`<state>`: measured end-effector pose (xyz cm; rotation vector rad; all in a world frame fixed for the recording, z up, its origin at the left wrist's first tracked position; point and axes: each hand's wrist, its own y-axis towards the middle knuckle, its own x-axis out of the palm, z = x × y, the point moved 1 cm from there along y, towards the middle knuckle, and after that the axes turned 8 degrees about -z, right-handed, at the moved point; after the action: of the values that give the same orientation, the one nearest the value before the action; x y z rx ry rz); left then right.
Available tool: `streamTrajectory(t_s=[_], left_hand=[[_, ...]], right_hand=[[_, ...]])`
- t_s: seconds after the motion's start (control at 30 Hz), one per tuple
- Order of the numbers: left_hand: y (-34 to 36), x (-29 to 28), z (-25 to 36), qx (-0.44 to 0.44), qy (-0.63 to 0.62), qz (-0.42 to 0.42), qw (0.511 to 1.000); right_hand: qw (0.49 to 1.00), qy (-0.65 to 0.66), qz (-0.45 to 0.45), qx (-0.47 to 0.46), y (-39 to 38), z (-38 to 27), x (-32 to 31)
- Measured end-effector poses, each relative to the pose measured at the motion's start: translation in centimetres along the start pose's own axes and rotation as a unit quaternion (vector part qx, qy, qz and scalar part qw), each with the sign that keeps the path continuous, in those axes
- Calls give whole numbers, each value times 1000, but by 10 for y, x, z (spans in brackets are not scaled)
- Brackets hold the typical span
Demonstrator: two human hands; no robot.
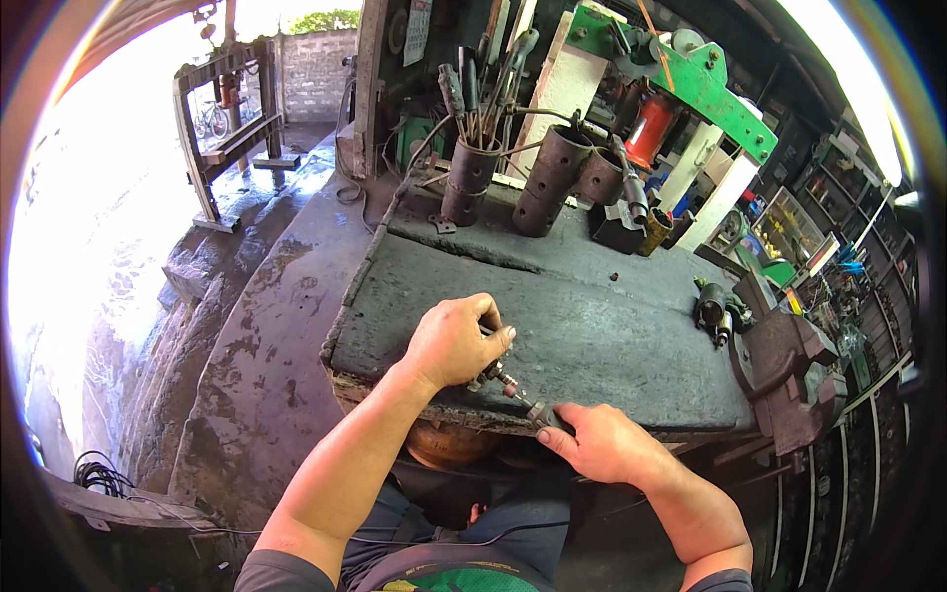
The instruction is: The person uses a rotary tool to grind or polish a small metallic mechanical part on a workbench. The part is held in the left hand while the tool is operated with the right hand. The person repeatedly repositions the part to treat different surfaces.
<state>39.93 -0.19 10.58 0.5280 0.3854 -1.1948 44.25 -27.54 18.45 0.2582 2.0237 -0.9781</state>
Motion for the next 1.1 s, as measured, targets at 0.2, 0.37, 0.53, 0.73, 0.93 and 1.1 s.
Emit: streamTrajectory(t_s=[0.2,0.37,0.53,0.73,0.93,1.1], left_hand=[[0,0,0,4,-1,1,1000],[2,3,-1,10,13,8,1000],[2,2,-2,9,2,5,1000],[2,2,0,4,7,4,1000],[2,1,-1,3,10,4,1000],[2,2,-1,14,4,10,1000]], right_hand=[[999,-7,48,-10,1,2,0],[1000,0,16,5,0,3,0],[999,-7,35,-6,3,2,-3],[999,-8,43,0,8,1,-6],[1000,-17,23,-10,10,0,-4],[999,-13,35,-15,11,-1,-6]])
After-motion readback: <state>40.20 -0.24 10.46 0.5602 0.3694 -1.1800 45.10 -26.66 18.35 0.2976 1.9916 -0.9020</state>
